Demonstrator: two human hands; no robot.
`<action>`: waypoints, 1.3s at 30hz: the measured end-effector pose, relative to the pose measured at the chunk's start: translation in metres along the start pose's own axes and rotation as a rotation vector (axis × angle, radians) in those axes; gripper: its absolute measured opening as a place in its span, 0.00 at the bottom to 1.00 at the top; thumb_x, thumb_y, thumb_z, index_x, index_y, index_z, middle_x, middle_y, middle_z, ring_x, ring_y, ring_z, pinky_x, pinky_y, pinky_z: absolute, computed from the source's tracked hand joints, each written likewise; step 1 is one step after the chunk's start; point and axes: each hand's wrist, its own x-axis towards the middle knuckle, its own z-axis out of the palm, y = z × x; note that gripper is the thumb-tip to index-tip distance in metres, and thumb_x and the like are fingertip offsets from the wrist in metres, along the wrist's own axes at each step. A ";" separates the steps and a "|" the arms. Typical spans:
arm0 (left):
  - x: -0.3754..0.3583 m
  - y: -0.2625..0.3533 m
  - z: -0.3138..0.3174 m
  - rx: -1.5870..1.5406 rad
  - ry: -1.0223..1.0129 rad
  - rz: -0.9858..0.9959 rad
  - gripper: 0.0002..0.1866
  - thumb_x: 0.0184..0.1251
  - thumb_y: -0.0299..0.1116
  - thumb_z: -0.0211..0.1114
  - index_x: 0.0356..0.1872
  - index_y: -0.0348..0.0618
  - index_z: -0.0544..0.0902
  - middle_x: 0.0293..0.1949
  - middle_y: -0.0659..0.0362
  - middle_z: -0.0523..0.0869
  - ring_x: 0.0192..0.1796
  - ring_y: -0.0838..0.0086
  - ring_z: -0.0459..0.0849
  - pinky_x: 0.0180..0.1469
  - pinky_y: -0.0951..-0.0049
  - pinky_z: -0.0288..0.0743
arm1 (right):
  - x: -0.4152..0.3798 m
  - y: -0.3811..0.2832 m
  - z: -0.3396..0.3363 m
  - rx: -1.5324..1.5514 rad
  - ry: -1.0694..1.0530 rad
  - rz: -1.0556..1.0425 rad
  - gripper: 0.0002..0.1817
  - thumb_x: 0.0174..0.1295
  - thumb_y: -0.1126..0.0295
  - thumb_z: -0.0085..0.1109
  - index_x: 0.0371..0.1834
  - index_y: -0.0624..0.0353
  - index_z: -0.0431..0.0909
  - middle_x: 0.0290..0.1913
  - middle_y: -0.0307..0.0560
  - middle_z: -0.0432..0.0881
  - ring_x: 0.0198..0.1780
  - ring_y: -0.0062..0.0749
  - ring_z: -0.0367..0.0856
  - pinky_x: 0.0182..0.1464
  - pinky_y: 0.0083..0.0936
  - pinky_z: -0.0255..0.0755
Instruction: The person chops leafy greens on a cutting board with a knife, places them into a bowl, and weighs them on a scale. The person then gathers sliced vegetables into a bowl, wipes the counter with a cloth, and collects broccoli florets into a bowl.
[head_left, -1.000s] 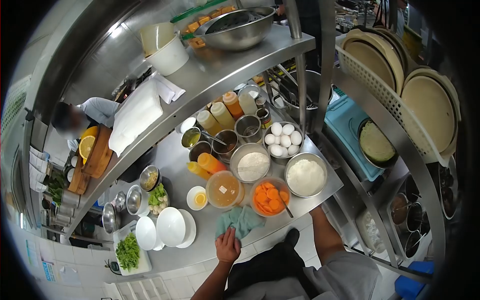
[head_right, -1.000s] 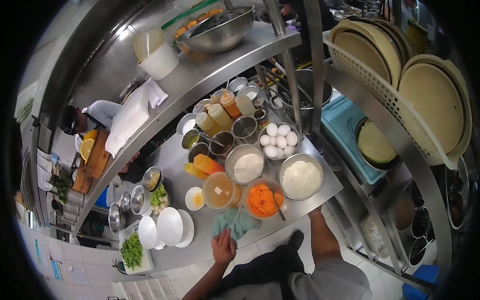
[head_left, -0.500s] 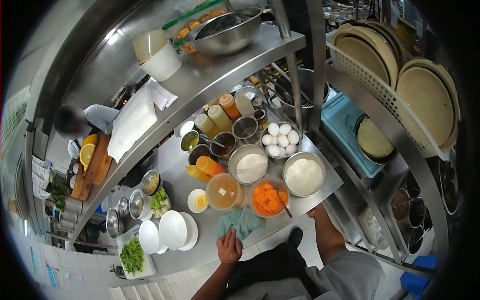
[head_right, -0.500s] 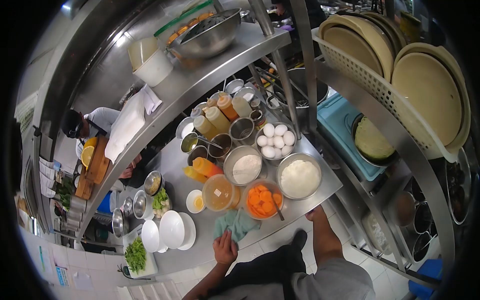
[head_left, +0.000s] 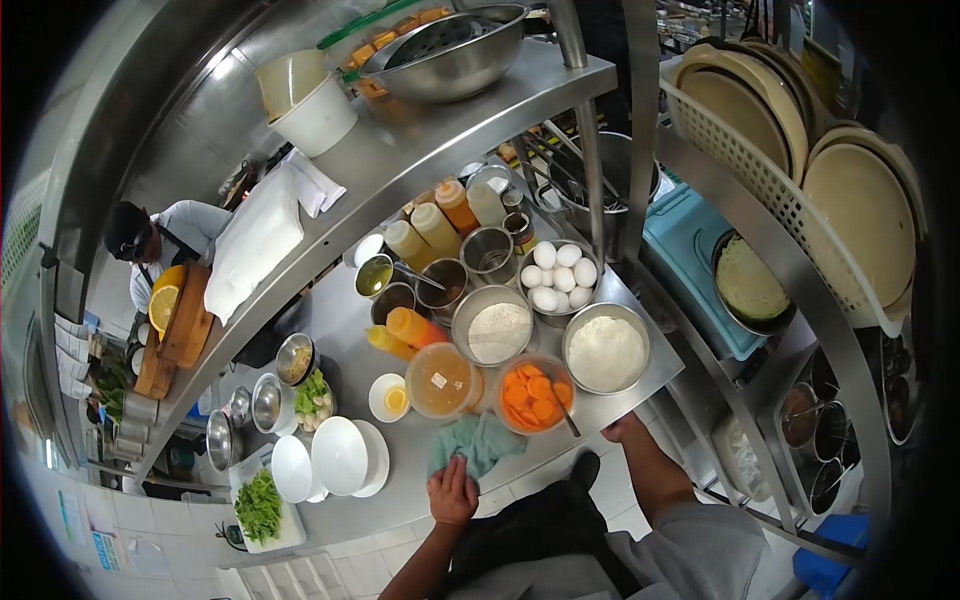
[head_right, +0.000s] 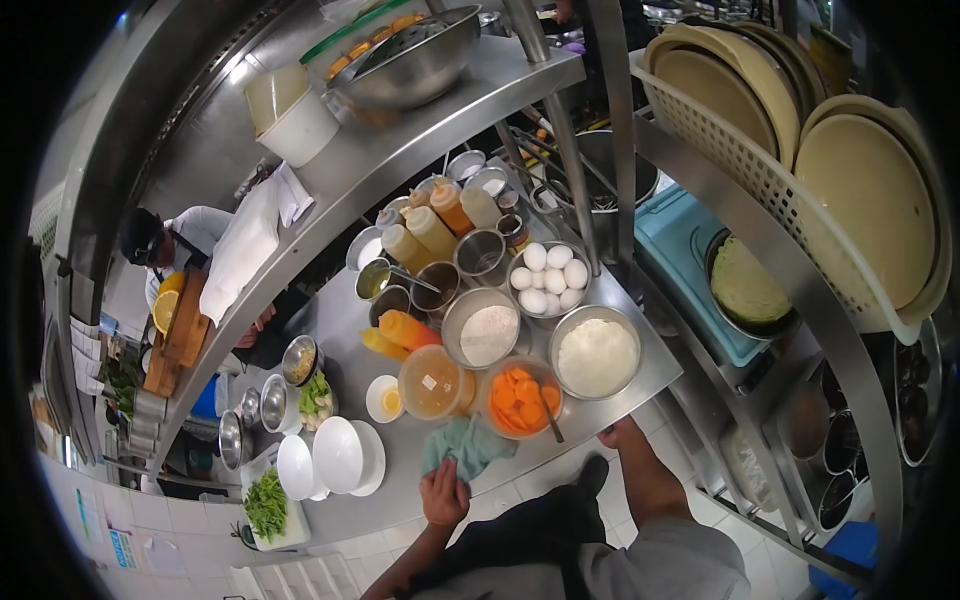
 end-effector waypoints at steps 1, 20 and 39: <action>0.000 0.000 -0.001 -0.001 0.000 -0.001 0.25 0.56 0.32 0.64 0.59 0.46 0.80 0.59 0.58 0.82 0.48 0.59 0.77 0.53 0.60 0.70 | 0.011 -0.002 -0.009 0.001 0.038 0.043 0.15 0.63 0.51 0.63 0.27 0.47 0.78 0.21 0.32 0.79 0.22 0.26 0.79 0.35 0.31 0.83; -0.002 -0.003 0.001 0.001 0.078 0.024 0.29 0.50 0.32 0.60 0.59 0.43 0.79 0.60 0.56 0.81 0.49 0.58 0.77 0.52 0.58 0.70 | -0.106 0.056 -0.068 -0.532 -0.098 -0.071 0.05 0.52 0.71 0.55 0.21 0.57 0.73 0.17 0.45 0.74 0.20 0.37 0.76 0.34 0.45 0.80; -0.354 -0.060 -0.157 -1.436 0.050 -0.959 0.26 0.74 0.49 0.59 0.67 0.45 0.73 0.58 0.57 0.81 0.57 0.73 0.78 0.55 0.67 0.76 | -0.242 0.367 0.008 -1.475 -0.549 -0.006 0.05 0.48 0.77 0.59 0.18 0.64 0.75 0.14 0.47 0.73 0.15 0.34 0.76 0.22 0.35 0.78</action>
